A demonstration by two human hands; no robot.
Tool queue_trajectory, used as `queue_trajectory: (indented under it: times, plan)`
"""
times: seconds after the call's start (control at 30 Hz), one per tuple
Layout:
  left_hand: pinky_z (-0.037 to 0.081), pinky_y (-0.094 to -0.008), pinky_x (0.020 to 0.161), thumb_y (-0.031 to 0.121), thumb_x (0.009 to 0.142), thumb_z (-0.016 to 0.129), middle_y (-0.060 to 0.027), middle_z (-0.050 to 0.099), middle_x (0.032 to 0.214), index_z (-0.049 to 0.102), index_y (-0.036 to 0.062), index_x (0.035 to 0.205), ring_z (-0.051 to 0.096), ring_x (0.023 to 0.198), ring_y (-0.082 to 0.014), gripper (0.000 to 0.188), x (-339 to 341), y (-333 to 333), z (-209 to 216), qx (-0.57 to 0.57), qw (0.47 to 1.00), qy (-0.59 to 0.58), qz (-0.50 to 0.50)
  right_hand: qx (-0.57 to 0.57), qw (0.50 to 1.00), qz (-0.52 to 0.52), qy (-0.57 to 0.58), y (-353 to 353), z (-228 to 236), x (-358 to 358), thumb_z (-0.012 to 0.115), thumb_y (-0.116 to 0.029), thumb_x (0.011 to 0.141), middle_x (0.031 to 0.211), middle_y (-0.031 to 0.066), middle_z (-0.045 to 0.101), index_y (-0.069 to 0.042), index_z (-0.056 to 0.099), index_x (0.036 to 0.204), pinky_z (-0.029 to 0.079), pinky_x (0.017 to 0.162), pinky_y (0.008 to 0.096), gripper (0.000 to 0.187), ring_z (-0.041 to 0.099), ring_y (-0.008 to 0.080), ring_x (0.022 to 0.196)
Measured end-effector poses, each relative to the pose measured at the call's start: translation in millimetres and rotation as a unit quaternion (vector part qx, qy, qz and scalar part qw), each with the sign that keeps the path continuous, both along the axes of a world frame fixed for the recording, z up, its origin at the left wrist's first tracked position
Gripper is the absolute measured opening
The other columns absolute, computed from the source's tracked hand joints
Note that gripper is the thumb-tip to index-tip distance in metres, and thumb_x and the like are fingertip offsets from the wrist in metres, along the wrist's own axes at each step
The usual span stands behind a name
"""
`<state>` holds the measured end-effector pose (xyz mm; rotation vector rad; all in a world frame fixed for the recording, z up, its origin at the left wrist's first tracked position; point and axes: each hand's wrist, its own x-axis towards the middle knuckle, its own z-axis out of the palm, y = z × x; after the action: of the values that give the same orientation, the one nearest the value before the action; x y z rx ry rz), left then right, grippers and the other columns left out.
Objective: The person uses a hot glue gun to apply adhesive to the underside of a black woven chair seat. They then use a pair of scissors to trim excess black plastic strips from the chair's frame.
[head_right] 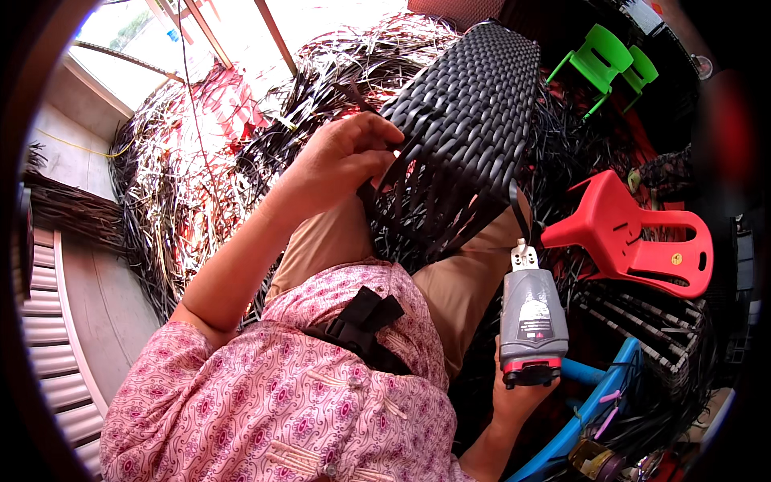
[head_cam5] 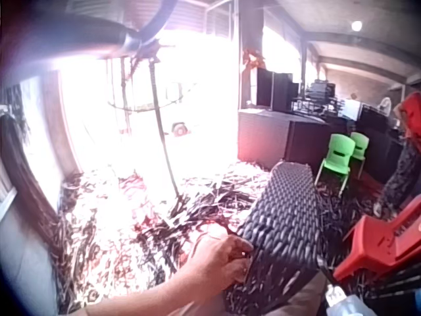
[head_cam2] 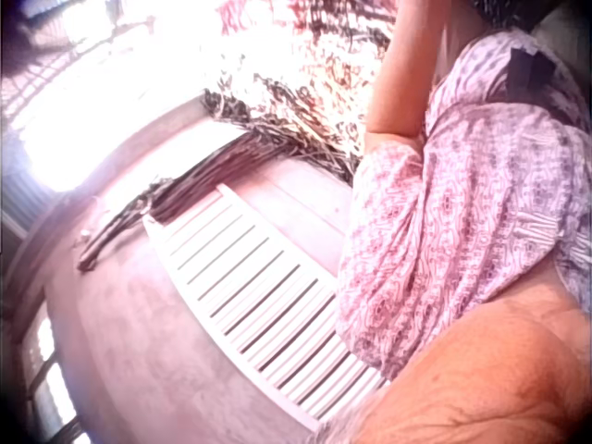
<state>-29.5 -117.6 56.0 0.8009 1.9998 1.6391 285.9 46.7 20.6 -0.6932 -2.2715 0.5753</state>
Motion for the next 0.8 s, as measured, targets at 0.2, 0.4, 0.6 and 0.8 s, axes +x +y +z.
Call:
queue_trajectory:
  times: [0.2, 0.4, 0.6, 0.8]
  plan:
    - [0.051, -0.0372, 0.072, 0.011, 0.084, 0.069, -0.0159, 0.067, 0.088, 0.054, 0.0019, 0.111, 0.066, 0.081, -0.0272, 0.032, 27, 12, -15, -0.085, 0.952, 0.267, 0.123, -0.018, 1.0, -0.001, -0.002, -2, -1, -1, 0.087, -0.012, 0.068, 0.095, 0.0156, 0.069, 0.001, 0.064, 0.1, 0.05, 0.079, 0.0406, 0.041, 0.066, 0.0342, 0.086]
    - [0.05, -0.0427, 0.078, 0.009, 0.088, 0.059, -0.0222, 0.066, 0.086, 0.052, 0.0002, 0.109, 0.066, 0.083, -0.038, 0.024, 25, 14, -24, 0.098, 0.99, -0.054, 0.089, 0.067, 0.994, 0.066, -0.053, 1, -1, 6, 0.082, -0.005, 0.074, 0.1, 0.0152, 0.065, 0.006, 0.059, 0.108, 0.05, 0.082, 0.0364, 0.043, 0.062, 0.0267, 0.087]
    - [0.049, -0.0306, 0.061, 0.003, 0.09, 0.058, -0.0071, 0.062, 0.084, 0.058, 0.0028, 0.106, 0.06, 0.071, -0.0143, 0.016, 9, 1, -23, -0.001, 0.99, 0.13, 0.049, 0.066, 0.991, 0.099, -0.061, 8, -3, 8, 0.083, -0.005, 0.074, 0.098, 0.015, 0.065, 0.006, 0.058, 0.107, 0.05, 0.082, 0.0363, 0.043, 0.063, 0.0275, 0.084]
    - [0.05, -0.0426, 0.075, 0.008, 0.082, 0.062, -0.0156, 0.062, 0.088, 0.063, 0.0077, 0.101, 0.062, 0.085, -0.0355, 0.02, 11, -3, -22, -0.116, 0.94, 0.305, 0.098, 0.031, 0.996, 0.061, -0.052, 1, 1, 8, 0.082, -0.005, 0.073, 0.1, 0.0139, 0.064, 0.007, 0.055, 0.112, 0.049, 0.083, 0.0361, 0.049, 0.061, 0.0231, 0.089]
